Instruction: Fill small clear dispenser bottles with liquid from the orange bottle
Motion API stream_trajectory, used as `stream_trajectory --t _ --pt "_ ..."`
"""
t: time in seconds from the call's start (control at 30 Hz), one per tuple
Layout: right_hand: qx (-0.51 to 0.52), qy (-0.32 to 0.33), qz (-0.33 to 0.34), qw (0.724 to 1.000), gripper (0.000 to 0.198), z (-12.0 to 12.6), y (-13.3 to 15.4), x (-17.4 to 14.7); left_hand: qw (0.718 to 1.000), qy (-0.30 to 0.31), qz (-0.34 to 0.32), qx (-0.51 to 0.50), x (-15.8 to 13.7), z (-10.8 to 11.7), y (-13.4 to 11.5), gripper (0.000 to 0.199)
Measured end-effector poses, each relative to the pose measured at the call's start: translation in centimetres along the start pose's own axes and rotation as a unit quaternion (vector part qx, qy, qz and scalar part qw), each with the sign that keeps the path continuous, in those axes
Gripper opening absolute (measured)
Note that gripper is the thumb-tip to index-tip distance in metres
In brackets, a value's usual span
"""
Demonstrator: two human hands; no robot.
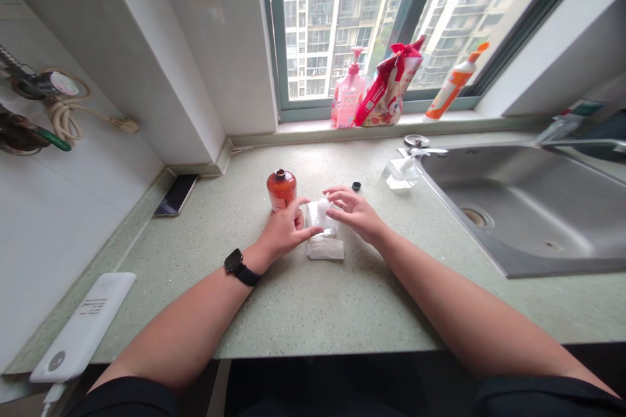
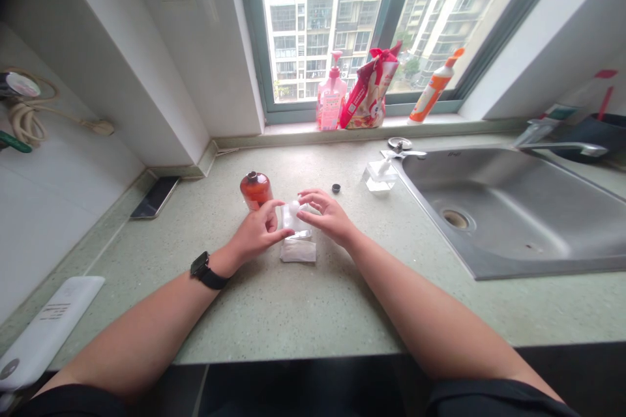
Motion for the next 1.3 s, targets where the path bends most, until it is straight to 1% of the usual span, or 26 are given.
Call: stream_trajectory --t 0.17,0.3,0.37,0.5,0.7,0.83,1.0,1.2,1.3 --pt "-0.019 0.024 -0.004 1.0 0.037 -1.7 0.1 0.2 1.0 -0.002 -0.001 0.0 0.0 -0.1 0.0 0.069" --pt "-0.015 -0.018 0.003 1.0 0.045 -1.5 -0.3 0.6 1.0 -0.002 0.002 -0.004 0.0 -0.2 0.1 0.07" --pt "-0.005 -0.029 0.008 1.0 0.043 -1.1 -0.4 0.6 1.0 -0.001 0.005 -0.006 0.0 -0.3 0.2 0.07" --pt "-0.017 -0.014 0.022 1.0 0.035 -0.8 -0.1 0.4 1.0 0.002 0.003 -0.007 0.0 -0.3 0.2 0.069" --pt "-0.081 0.012 0.062 0.995 0.035 -1.1 0.9 0.4 1.0 0.002 0.007 -0.001 0.0 -0.3 0.1 0.069" --pt "-0.093 0.013 0.075 0.993 0.034 -0.9 1.7 0.6 1.0 0.004 0.007 -0.001 0.0 -0.2 0.0 0.07" --pt "-0.068 0.001 0.078 0.995 0.037 -0.9 3.1 0.6 1.0 0.006 0.011 -0.002 0.0 -0.2 -0.1 0.07" --pt "0.017 -0.011 0.059 0.998 0.036 -0.7 4.3 0.6 1.0 0.007 0.009 0.003 0.0 -0.1 -0.2 0.067" --pt "0.04 -0.023 0.055 0.997 0.034 -0.3 4.6 0.5 1.0 0.01 0.008 0.003 0.0 -0.1 -0.1 0.068"
Point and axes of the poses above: each hand's wrist, its own x-axis towards the middle knuckle, its own z-axis out of the back of the hand, y = z × x, the point moved 3 cm from there along x, towards the middle knuckle, and after that the axes turned 11 degrees about x, right-handed, at the moved point
